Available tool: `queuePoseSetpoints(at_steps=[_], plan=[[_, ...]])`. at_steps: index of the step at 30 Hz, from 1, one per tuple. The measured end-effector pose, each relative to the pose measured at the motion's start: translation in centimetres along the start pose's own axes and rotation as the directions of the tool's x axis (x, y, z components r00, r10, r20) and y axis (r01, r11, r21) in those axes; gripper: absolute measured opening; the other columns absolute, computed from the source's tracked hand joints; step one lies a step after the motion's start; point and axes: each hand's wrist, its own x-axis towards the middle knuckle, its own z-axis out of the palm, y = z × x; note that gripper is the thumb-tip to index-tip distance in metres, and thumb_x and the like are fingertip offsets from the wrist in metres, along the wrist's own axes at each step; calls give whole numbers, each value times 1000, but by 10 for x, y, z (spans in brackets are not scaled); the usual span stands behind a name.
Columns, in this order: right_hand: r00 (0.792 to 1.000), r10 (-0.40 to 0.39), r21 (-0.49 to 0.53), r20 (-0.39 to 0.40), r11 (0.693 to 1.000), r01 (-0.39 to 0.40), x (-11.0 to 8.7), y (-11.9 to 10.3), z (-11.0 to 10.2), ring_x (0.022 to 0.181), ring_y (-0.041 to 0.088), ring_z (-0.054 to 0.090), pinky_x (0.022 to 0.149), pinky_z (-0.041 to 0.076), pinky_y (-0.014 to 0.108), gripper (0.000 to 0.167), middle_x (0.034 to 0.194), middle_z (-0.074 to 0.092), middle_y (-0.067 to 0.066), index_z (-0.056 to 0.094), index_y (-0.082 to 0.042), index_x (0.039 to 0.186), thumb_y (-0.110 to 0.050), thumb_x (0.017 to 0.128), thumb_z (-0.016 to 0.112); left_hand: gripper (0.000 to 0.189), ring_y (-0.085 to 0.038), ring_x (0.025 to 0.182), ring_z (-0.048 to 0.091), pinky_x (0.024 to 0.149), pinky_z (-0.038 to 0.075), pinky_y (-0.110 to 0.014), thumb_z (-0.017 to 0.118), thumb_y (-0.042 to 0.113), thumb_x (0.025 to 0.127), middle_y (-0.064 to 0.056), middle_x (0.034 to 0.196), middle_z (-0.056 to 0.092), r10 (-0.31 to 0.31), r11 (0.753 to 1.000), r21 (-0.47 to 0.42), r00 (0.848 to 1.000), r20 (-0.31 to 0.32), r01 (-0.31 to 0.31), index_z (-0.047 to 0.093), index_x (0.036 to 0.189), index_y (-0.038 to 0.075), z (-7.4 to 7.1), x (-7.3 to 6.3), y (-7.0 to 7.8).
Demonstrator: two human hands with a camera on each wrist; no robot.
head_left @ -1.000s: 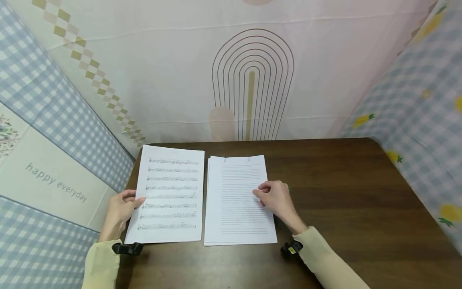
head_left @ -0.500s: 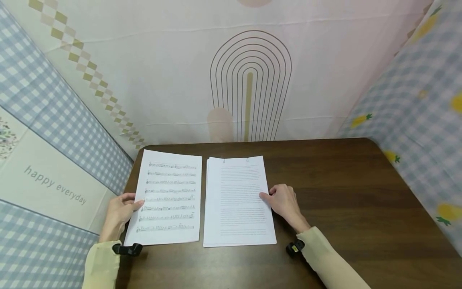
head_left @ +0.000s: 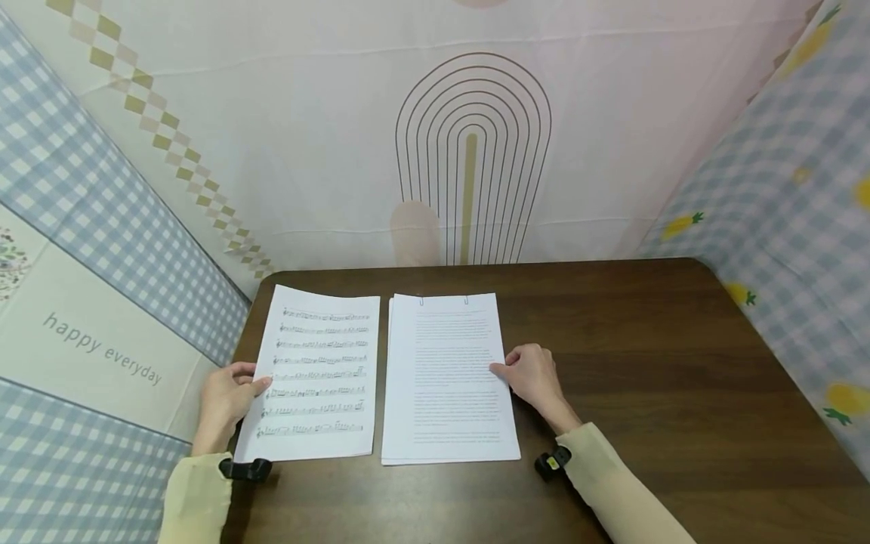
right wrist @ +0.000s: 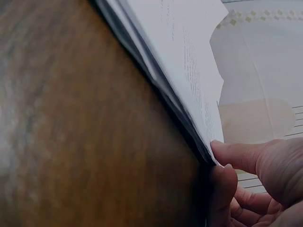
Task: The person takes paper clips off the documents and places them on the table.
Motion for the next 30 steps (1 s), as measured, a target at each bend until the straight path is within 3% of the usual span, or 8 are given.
queuePoseSetpoints(at_steps=[9, 16, 25, 30], plan=[[998, 55, 39, 24, 998, -56, 3, 2, 0, 69, 19, 60, 60, 44, 28, 20, 78, 72, 10, 76, -1, 92, -19, 96, 83, 32, -34, 79, 73, 60, 45, -29, 78, 6, 97, -32, 104, 78, 78, 988, 140, 990, -121, -61, 71, 123, -12, 7, -7, 4], [999, 41, 75, 29, 996, -43, 2, 2, 1, 67, 20, 60, 60, 43, 29, 15, 79, 71, 12, 76, 0, 95, -14, 97, 79, 33, -37, 82, 72, 64, 44, -34, 78, 10, 97, -31, 102, 77, 115, 972, 221, 984, -136, -83, 72, 122, -11, 8, -7, 3], [996, -60, 28, -68, 998, 62, -6, 3, 5, 62, 18, 59, 59, 45, 28, 15, 76, 72, 11, 75, -1, 93, -14, 97, 81, 37, -40, 87, 70, 67, 45, -42, 79, 15, 96, -30, 105, 75, 102, 964, 258, 986, -135, -64, 72, 122, -9, 8, -9, 2], [991, -78, 7, -105, 997, 79, -9, -1, 5, 62, 18, 58, 59, 44, 29, 16, 76, 72, 11, 74, -2, 91, -15, 96, 82, 39, -46, 95, 69, 73, 49, -50, 79, 15, 94, -30, 111, 74, 136, 959, 267, 979, -152, -92, 71, 124, -8, 9, -13, 3]])
